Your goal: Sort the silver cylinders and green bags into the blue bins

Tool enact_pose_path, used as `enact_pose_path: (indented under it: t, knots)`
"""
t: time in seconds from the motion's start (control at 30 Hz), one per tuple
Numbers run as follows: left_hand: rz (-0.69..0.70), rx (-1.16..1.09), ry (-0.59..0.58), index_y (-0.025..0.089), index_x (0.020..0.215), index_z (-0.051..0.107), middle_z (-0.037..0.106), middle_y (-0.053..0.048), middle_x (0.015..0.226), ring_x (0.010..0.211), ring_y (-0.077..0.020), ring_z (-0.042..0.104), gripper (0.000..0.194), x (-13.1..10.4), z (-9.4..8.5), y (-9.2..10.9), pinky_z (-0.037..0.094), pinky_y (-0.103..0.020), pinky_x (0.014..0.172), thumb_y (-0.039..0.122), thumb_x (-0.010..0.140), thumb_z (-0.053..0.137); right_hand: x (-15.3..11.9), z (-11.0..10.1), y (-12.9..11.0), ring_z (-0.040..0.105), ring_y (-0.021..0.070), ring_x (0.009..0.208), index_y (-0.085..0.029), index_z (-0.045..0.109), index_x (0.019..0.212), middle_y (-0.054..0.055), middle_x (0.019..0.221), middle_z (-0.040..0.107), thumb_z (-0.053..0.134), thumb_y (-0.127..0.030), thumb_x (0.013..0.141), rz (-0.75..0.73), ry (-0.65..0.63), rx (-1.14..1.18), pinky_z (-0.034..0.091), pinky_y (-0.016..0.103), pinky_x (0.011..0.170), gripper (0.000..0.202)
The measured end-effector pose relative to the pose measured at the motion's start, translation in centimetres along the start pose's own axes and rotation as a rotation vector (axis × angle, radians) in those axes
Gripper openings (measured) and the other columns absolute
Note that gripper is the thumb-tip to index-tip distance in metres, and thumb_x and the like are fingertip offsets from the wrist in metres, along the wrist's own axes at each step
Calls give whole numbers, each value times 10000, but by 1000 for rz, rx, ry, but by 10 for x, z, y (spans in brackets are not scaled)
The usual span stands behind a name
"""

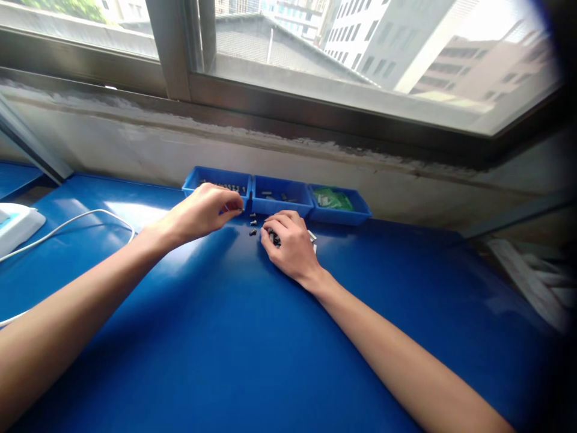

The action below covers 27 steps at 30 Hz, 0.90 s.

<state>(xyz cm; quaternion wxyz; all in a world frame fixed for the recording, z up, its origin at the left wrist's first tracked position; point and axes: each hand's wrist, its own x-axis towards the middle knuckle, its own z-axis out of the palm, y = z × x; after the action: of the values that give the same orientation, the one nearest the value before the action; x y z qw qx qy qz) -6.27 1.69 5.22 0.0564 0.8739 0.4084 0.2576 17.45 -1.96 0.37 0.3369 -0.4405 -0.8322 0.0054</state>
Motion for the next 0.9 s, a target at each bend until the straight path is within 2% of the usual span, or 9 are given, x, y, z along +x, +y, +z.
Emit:
enact_pose_path:
  t: [0.1, 0.2, 0.27, 0.33, 0.37, 0.47, 0.53, 0.7, 0.9]
  knots:
    - [-45, 29, 256, 180, 944, 779, 784, -57, 899, 788, -199, 727, 202, 2, -2, -2, 525, -293, 777, 311, 941, 625, 0, 0, 0, 605, 285, 1134, -208, 732, 912, 77, 1044, 777, 623, -212, 952, 0, 1, 6, 476, 451, 981, 116]
    - [-115, 73, 355, 174, 1004, 786, 784, -91, 959, 823, -222, 729, 239, 2, -2, -5, 541, -327, 824, 338, 950, 621, -1, 0, 1, 604, 282, 1132, -207, 734, 912, 78, 1039, 777, 618, -220, 956, -2, 6, 13, 480, 450, 981, 125]
    - [-92, 80, 319, 171, 1072, 781, 776, -106, 1022, 854, -225, 729, 266, 1, -1, -4, 546, -329, 842, 341, 960, 609, -1, 0, 1, 605, 281, 1131, -208, 733, 913, 78, 1038, 776, 618, -225, 957, -1, 4, 13, 481, 452, 983, 124]
    - [-12, 81, 226, 179, 1109, 775, 765, -105, 1063, 885, -220, 729, 281, 0, 1, 1, 546, -316, 839, 330, 977, 579, -1, 0, 1, 604, 285, 1139, -211, 731, 920, 78, 1048, 774, 617, -227, 957, 3, -5, 7, 481, 456, 988, 121]
    - [33, 80, 161, 184, 1106, 776, 762, -100, 1057, 896, -220, 730, 282, 0, 3, 5, 545, -310, 832, 323, 984, 563, -1, -1, 1, 603, 286, 1142, -214, 731, 924, 79, 1053, 773, 616, -225, 956, 6, -8, 4, 480, 458, 989, 120]
    - [144, 64, -136, 198, 1094, 783, 760, -95, 1040, 909, -234, 734, 258, -1, 12, 16, 547, -306, 817, 300, 973, 579, -1, -1, 1, 600, 291, 1147, -216, 732, 938, 85, 1060, 770, 611, -227, 958, 14, -13, -1, 478, 464, 994, 123]
    - [157, 69, -200, 211, 1124, 777, 749, -98, 1109, 953, -243, 735, 258, -3, 20, 21, 549, -304, 827, 270, 965, 583, -1, -1, 1, 598, 292, 1143, -215, 732, 939, 88, 1055, 769, 606, -229, 960, 23, -8, 1, 479, 463, 993, 129]
    - [132, 20, -211, 224, 1048, 789, 741, -89, 1070, 933, -220, 729, 260, -5, 30, 17, 541, -276, 833, 173, 945, 556, 0, 1, 2, 598, 290, 1124, -216, 730, 926, 84, 1044, 771, 599, -216, 956, 37, -7, 9, 480, 462, 990, 134]
    - [85, -19, -134, 187, 1144, 762, 723, -106, 1110, 991, -248, 711, 319, -3, 28, 11, 546, -333, 881, 176, 944, 513, -1, 1, 2, 601, 290, 1116, -207, 726, 918, 81, 1042, 772, 612, -202, 943, 29, 3, 6, 483, 460, 986, 117]
